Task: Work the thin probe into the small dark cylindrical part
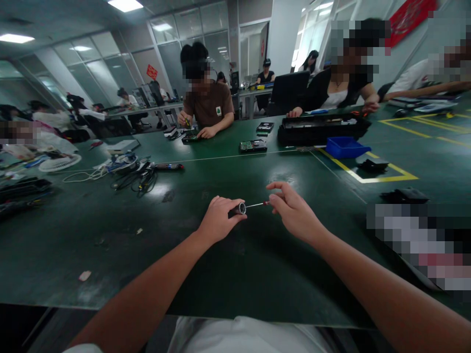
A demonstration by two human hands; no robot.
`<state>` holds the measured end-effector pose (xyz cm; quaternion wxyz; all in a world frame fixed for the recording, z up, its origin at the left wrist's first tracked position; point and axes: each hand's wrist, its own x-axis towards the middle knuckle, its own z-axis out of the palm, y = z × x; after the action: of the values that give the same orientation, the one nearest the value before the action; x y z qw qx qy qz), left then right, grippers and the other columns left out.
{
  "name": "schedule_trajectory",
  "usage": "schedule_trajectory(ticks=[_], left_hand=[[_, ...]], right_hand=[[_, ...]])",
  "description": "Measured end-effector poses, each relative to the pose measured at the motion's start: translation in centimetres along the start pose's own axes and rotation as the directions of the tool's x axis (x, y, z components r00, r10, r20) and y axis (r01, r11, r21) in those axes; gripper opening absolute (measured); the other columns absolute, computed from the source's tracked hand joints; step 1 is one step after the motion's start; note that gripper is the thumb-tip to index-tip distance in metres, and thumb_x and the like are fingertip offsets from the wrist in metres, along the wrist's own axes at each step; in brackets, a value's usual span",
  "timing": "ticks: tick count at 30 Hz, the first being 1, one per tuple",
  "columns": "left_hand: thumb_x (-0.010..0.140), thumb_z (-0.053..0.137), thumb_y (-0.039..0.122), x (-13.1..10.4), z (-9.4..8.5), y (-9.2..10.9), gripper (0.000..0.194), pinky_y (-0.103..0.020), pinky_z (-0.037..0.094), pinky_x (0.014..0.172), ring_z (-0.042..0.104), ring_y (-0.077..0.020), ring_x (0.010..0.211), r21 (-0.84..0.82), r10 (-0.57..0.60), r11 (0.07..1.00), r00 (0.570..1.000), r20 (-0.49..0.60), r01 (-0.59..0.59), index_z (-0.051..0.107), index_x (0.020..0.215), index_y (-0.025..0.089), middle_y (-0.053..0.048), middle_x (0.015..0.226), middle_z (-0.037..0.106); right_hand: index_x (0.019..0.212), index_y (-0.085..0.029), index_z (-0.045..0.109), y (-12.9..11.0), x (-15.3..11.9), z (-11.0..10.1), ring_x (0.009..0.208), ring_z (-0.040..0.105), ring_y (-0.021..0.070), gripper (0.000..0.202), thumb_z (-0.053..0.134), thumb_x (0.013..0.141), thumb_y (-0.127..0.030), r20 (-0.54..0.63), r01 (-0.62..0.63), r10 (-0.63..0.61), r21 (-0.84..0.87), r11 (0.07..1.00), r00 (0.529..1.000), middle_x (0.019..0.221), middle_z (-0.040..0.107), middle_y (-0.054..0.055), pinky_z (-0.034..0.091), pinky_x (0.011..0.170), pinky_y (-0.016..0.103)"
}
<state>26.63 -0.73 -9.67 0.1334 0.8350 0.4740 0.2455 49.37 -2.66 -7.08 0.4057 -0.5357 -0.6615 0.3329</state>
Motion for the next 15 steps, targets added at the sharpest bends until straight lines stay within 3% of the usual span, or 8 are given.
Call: schedule_trajectory(ticks=[3,5,7,9,11,15], left_hand=[[0.088,0.069,0.039,0.0,0.0,0.0,0.036,-0.043,0.042,0.096,0.060,-0.0216,0.097,-0.007,-0.013,1.000,1.000,-0.027,0.013,0.064,0.122,0.026,-0.001,0.105,0.070],[0.088,0.068,0.040,-0.2,0.0,0.2,0.037,-0.044,0.043,0.097,0.060,-0.0217,0.097,-0.013,-0.011,1.000,1.000,-0.029,0.010,0.063,0.122,0.026,-0.001,0.105,0.070],[0.090,0.066,0.039,-0.3,-0.1,0.4,0.038,-0.047,0.038,0.107,0.060,-0.0217,0.104,-0.012,0.014,1.000,0.999,-0.038,-0.014,0.061,0.126,0.027,-0.002,0.111,0.069],[0.092,0.063,0.038,-0.2,-0.1,0.6,0.039,-0.052,0.029,0.116,0.058,-0.0217,0.113,0.020,0.047,0.999,0.997,-0.054,-0.046,0.058,0.130,0.028,-0.002,0.119,0.067],[0.093,0.062,0.038,-0.1,-0.1,0.6,0.039,-0.055,0.023,0.118,0.056,-0.0221,0.117,0.059,0.049,0.997,0.998,-0.041,-0.046,0.057,0.131,0.030,-0.002,0.121,0.066],[0.091,0.065,0.042,0.2,0.2,0.0,0.041,-0.058,0.023,0.117,0.057,-0.0237,0.114,0.064,-0.014,0.998,1.000,0.025,0.012,0.059,0.129,0.029,-0.003,0.117,0.067]], right_hand=[[0.106,-0.022,0.058,0.1,0.0,0.3,0.076,0.061,0.0190,0.022,0.056,0.091,-0.038,-0.043,0.049,-0.044,0.125,0.991,0.998,0.087,0.065,0.003,0.048,0.069,0.035],[0.098,-0.021,0.062,0.2,0.2,0.5,0.077,0.061,0.0186,0.021,0.059,0.089,-0.040,-0.079,0.029,-0.009,0.254,0.967,0.997,0.084,0.065,0.003,0.049,0.074,0.036],[0.093,-0.021,0.063,0.4,0.5,0.7,0.074,0.060,0.0178,0.024,0.060,0.088,-0.044,-0.095,-0.052,0.105,0.447,0.893,0.990,0.081,0.063,0.003,0.050,0.074,0.036],[0.085,-0.021,0.061,0.7,0.9,0.8,0.064,0.056,0.0162,0.026,0.061,0.085,-0.048,-0.026,-0.182,0.257,0.636,0.750,0.966,0.072,0.058,0.001,0.051,0.067,0.035],[0.080,-0.022,0.058,1.1,1.1,0.8,0.056,0.050,0.0145,0.026,0.064,0.083,-0.047,-0.008,-0.228,0.328,0.702,0.675,0.945,0.065,0.052,-0.002,0.050,0.060,0.033],[0.085,-0.022,0.059,1.6,1.1,0.9,0.060,0.052,0.0149,0.022,0.060,0.088,-0.045,-0.157,-0.139,0.294,0.615,0.776,0.943,0.070,0.055,0.000,0.051,0.059,0.032]])
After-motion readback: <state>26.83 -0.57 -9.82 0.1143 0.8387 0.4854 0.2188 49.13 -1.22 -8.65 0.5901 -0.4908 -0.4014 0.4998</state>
